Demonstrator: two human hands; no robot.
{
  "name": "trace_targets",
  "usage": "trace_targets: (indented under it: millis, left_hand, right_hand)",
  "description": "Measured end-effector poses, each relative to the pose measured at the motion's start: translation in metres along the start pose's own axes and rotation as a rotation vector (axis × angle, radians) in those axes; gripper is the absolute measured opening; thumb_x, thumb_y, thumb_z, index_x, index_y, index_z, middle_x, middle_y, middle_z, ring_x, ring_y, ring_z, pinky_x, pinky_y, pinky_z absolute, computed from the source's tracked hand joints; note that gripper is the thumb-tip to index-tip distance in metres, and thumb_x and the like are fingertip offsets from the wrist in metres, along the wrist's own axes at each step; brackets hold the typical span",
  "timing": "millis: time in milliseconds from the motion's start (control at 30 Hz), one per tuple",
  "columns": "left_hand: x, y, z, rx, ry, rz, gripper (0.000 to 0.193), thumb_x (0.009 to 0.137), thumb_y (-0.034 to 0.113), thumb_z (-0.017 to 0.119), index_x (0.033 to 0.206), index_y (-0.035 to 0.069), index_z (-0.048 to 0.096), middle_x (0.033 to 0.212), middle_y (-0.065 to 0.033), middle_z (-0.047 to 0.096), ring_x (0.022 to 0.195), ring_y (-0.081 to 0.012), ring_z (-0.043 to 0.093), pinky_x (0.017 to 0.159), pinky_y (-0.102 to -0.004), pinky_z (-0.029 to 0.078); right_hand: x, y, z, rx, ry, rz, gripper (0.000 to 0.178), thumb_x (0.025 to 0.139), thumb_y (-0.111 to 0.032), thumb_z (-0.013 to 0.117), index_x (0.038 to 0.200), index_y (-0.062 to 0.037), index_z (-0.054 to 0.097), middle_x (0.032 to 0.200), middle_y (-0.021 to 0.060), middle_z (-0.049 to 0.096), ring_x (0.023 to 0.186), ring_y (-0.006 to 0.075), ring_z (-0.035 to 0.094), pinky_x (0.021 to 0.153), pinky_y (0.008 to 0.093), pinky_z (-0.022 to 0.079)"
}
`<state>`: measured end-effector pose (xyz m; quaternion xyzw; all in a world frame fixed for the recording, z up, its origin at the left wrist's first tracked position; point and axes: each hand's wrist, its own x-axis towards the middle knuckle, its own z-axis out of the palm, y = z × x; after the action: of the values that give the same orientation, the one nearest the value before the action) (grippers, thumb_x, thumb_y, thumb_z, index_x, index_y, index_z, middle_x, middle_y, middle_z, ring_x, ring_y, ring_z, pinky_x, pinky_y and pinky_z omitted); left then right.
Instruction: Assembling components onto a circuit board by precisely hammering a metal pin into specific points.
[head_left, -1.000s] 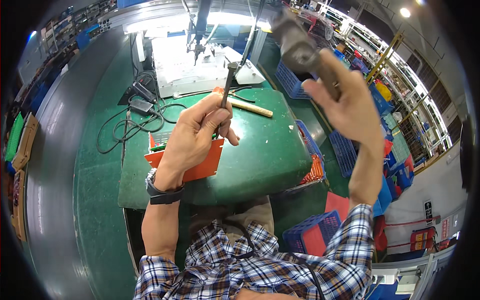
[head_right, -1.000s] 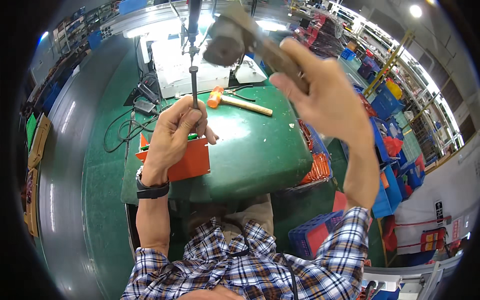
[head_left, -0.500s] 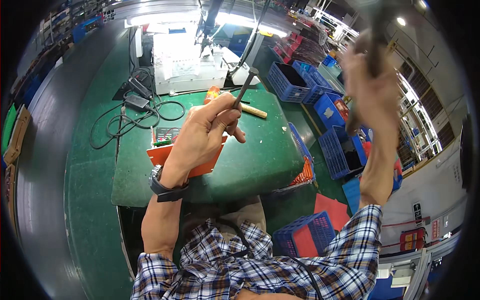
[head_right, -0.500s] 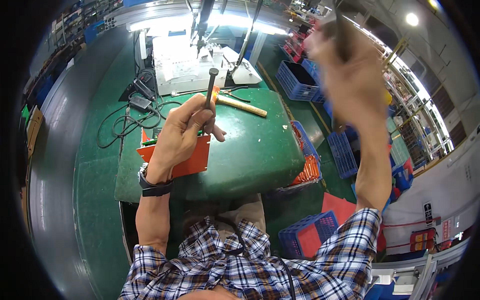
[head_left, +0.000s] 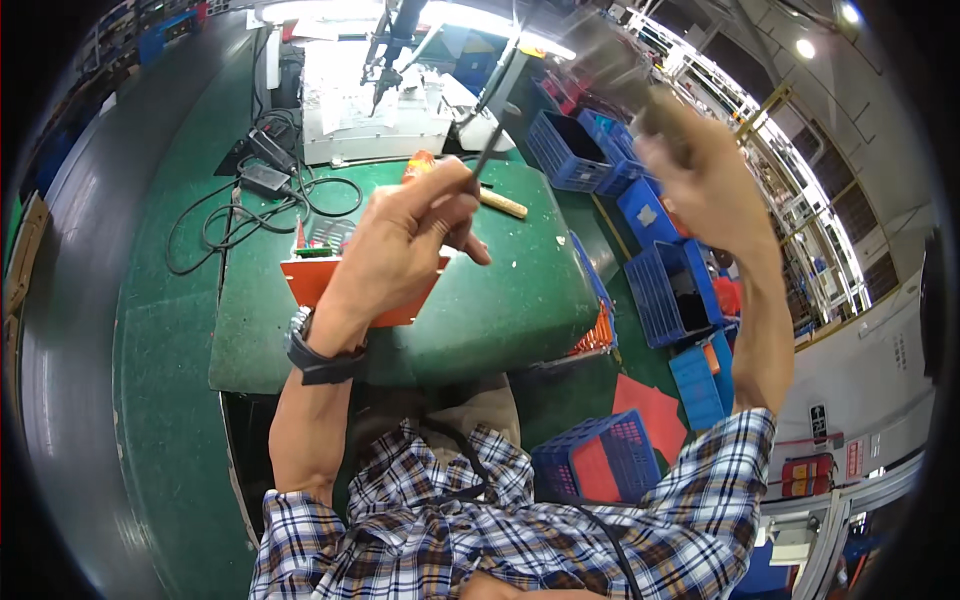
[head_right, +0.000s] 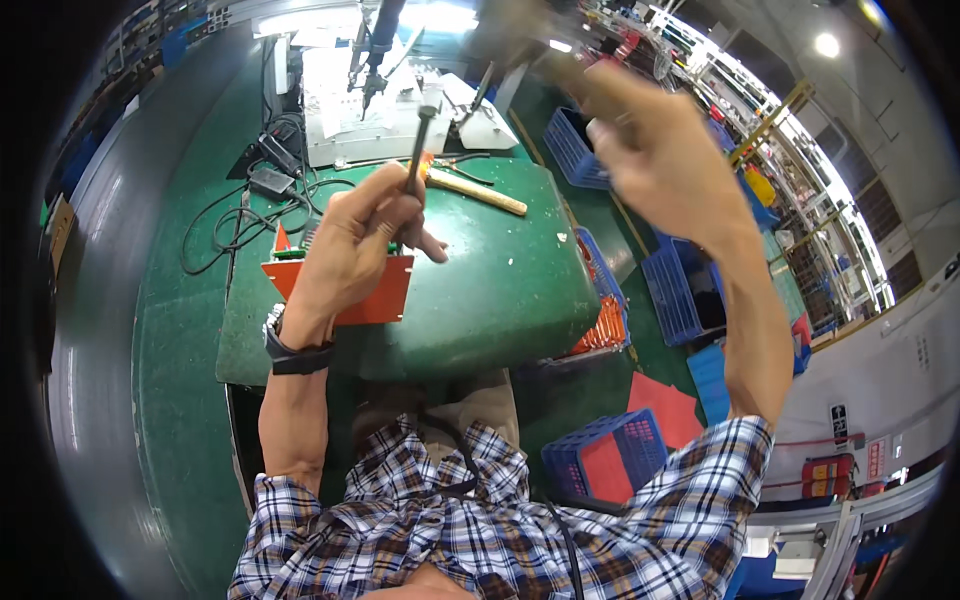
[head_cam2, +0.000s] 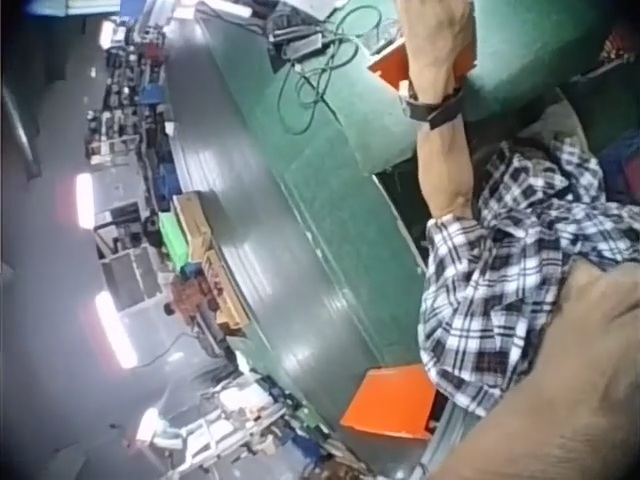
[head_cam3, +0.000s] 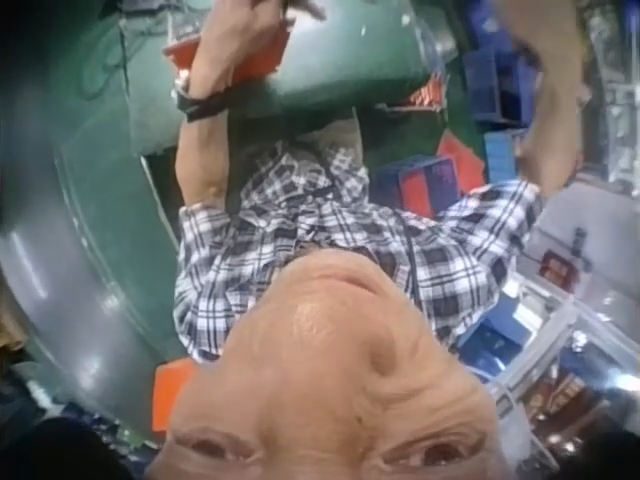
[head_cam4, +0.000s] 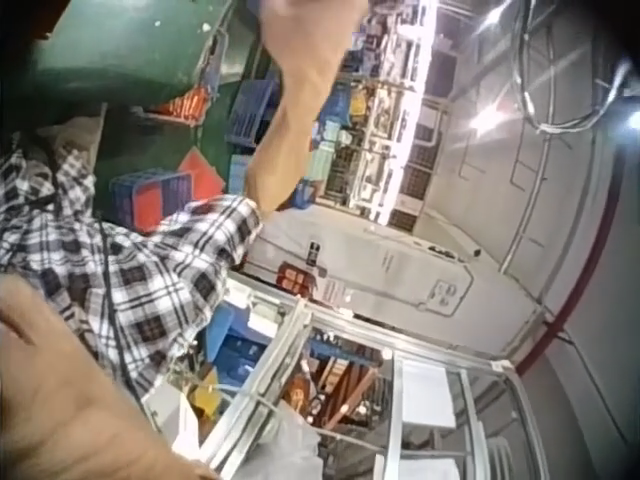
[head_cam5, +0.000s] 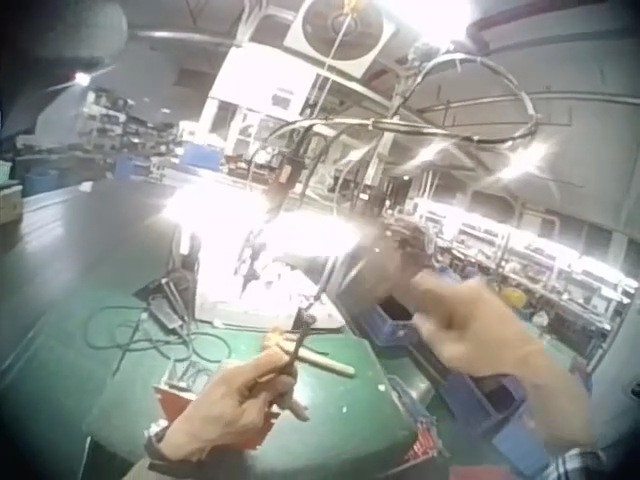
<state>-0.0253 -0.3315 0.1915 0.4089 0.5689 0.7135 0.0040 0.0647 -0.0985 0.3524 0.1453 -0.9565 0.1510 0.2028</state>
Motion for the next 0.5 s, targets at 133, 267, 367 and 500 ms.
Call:
trace_targets:
  millis: [133, 267, 367, 500]
  left_hand:
    - [0.001, 0.005, 0.005, 0.045, -0.061, 0.058, 0.002, 0.101, 0.000, 0.050, 0.101, -0.002, 0.052, 0.074, -0.0071, 0.055, 0.071, -0.0219, 0.075, 0.059, -0.0302, 0.055]
    - [-0.006, 0.002, -0.001, 0.000, -0.022, -0.014, 0.002, 0.100, -0.002, 0.050, 0.099, -0.002, 0.052, 0.074, -0.0085, 0.056, 0.069, -0.0207, 0.074, 0.058, -0.0307, 0.055]
    - [0.002, 0.001, 0.001, -0.002, 0.004, 0.055, 0.003, 0.100, -0.001, 0.050, 0.099, -0.002, 0.053, 0.073, -0.0083, 0.054, 0.067, -0.0194, 0.073, 0.057, -0.0307, 0.054]
    - [0.002, 0.004, 0.005, 0.011, -0.056, 0.082, 0.003, 0.101, 0.000, 0.051, 0.099, -0.002, 0.053, 0.072, -0.0073, 0.053, 0.067, -0.0188, 0.073, 0.057, -0.0297, 0.053]
  right_hand:
    - [0.004, -0.013, -0.054, 0.141, 0.463, 0.219, 0.013, 0.093, -0.006, 0.060, 0.105, -0.0043, 0.064, 0.069, -0.0015, 0.059, 0.063, 0.0098, 0.058, 0.059, 0.0285, 0.049]
    - [-0.008, -0.024, 0.024, -0.145, -0.207, 0.010, 0.026, 0.092, -0.014, 0.059, 0.114, -0.0008, 0.063, 0.096, 0.0106, 0.069, 0.079, 0.0206, 0.066, 0.070, 0.0348, 0.051]
    - [-0.004, 0.000, -0.012, -0.221, 0.236, 0.021, 0.011, 0.093, -0.011, 0.061, 0.103, -0.0057, 0.061, 0.065, -0.0044, 0.047, 0.061, 0.0046, 0.048, 0.055, 0.0245, 0.038]
    - [-0.007, -0.008, -0.030, -0.277, 0.571, -0.157, 0.018, 0.092, -0.012, 0.060, 0.108, -0.0046, 0.062, 0.058, -0.0006, 0.047, 0.048, 0.0153, 0.047, 0.050, 0.0307, 0.042]
